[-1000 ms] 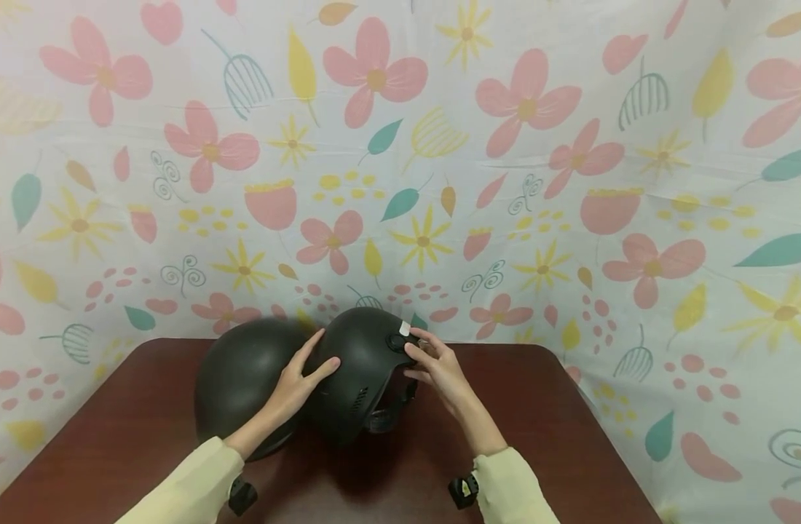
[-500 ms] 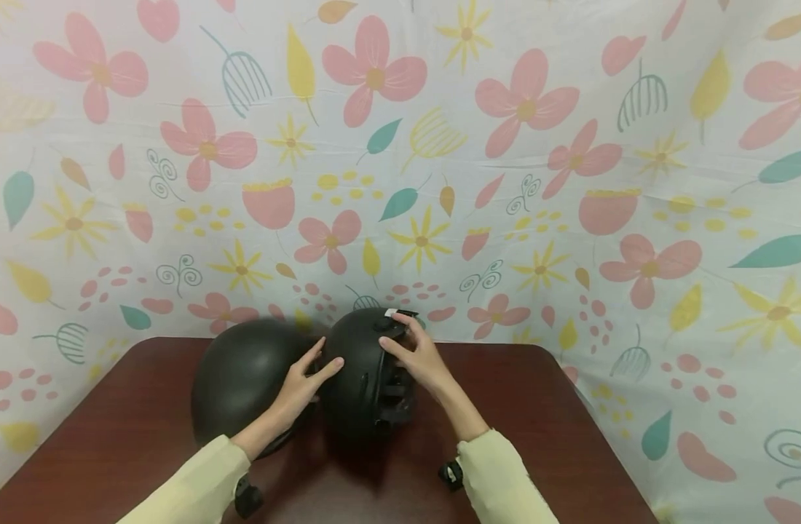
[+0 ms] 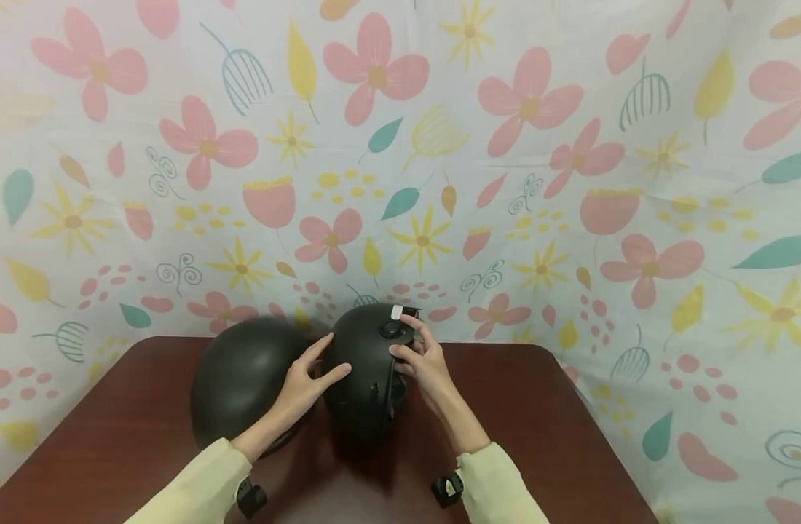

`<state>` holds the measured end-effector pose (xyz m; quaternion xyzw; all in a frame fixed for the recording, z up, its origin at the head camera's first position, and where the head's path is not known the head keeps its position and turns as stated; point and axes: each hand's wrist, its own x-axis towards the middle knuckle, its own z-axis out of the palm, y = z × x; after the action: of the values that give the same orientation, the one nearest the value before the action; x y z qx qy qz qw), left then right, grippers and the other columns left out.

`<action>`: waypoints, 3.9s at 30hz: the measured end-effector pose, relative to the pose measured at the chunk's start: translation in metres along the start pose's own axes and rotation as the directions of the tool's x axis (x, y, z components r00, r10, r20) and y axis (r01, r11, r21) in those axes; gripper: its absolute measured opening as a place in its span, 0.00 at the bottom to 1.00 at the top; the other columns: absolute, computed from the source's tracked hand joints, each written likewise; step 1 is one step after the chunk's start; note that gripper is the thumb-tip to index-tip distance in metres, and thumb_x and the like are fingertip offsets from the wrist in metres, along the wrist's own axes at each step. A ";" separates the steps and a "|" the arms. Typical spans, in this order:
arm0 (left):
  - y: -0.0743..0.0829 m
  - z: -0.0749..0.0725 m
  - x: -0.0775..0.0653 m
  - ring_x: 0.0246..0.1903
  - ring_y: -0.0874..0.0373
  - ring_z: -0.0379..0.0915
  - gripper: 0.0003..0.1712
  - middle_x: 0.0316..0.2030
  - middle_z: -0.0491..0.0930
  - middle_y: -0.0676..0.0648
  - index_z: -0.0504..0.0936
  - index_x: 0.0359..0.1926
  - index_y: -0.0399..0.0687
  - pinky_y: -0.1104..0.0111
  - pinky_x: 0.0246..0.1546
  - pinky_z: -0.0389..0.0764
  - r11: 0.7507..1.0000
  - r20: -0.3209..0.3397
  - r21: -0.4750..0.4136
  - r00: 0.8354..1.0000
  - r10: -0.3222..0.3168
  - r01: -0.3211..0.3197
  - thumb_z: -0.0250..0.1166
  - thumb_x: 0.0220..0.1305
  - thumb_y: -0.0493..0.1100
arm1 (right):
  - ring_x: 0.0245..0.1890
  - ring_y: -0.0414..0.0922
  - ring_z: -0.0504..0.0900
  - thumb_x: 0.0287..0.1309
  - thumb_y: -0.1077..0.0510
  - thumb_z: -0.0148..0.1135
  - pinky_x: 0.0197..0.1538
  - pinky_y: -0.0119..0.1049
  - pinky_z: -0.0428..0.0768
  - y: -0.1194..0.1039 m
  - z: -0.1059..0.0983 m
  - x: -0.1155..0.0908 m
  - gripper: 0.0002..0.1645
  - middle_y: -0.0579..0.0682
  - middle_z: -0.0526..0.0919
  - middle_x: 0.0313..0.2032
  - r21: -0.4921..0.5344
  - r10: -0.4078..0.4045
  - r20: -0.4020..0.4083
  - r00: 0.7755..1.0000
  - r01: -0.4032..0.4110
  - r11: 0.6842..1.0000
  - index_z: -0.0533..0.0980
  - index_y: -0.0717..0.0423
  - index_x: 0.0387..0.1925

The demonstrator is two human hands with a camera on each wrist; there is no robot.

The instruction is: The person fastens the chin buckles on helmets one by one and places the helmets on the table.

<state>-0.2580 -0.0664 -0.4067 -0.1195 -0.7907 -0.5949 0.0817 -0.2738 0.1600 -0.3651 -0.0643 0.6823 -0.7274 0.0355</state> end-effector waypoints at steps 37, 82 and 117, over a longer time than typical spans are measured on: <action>-0.012 -0.011 0.002 0.75 0.35 0.42 0.48 0.77 0.46 0.42 0.50 0.77 0.64 0.33 0.66 0.54 0.993 0.080 0.032 0.990 -0.118 0.116 0.65 0.62 0.60 | 0.46 0.34 0.82 0.62 0.68 0.50 0.49 0.30 0.81 0.012 -0.015 -0.004 0.45 0.50 0.66 0.65 0.272 0.050 0.059 0.997 -0.064 0.960 0.45 0.50 0.77; -0.019 -0.009 0.000 0.65 0.35 0.63 0.40 0.72 0.57 0.36 0.59 0.75 0.61 0.44 0.60 0.70 0.998 0.163 0.042 0.985 -0.050 0.044 0.65 0.65 0.51 | 0.77 0.63 0.44 0.65 0.38 0.57 0.70 0.63 0.60 0.002 -0.043 -0.010 0.42 0.58 0.43 0.78 -0.539 0.021 -0.035 0.999 -0.037 0.841 0.55 0.42 0.75; -0.039 0.008 0.003 0.62 0.27 0.60 0.58 0.74 0.37 0.33 0.43 0.77 0.75 0.48 0.41 0.81 0.976 0.343 -0.069 0.924 -0.170 0.205 0.72 0.57 0.49 | 0.73 0.60 0.57 0.64 0.45 0.60 0.65 0.65 0.64 0.059 -0.056 -0.007 0.45 0.58 0.54 0.73 -0.441 -0.004 -0.040 0.999 -0.015 0.897 0.49 0.38 0.76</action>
<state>-0.2715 -0.0690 -0.4440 -0.1468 -0.7689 -0.6111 -0.1174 -0.2771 0.2122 -0.4281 -0.0541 0.8300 -0.5550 0.0084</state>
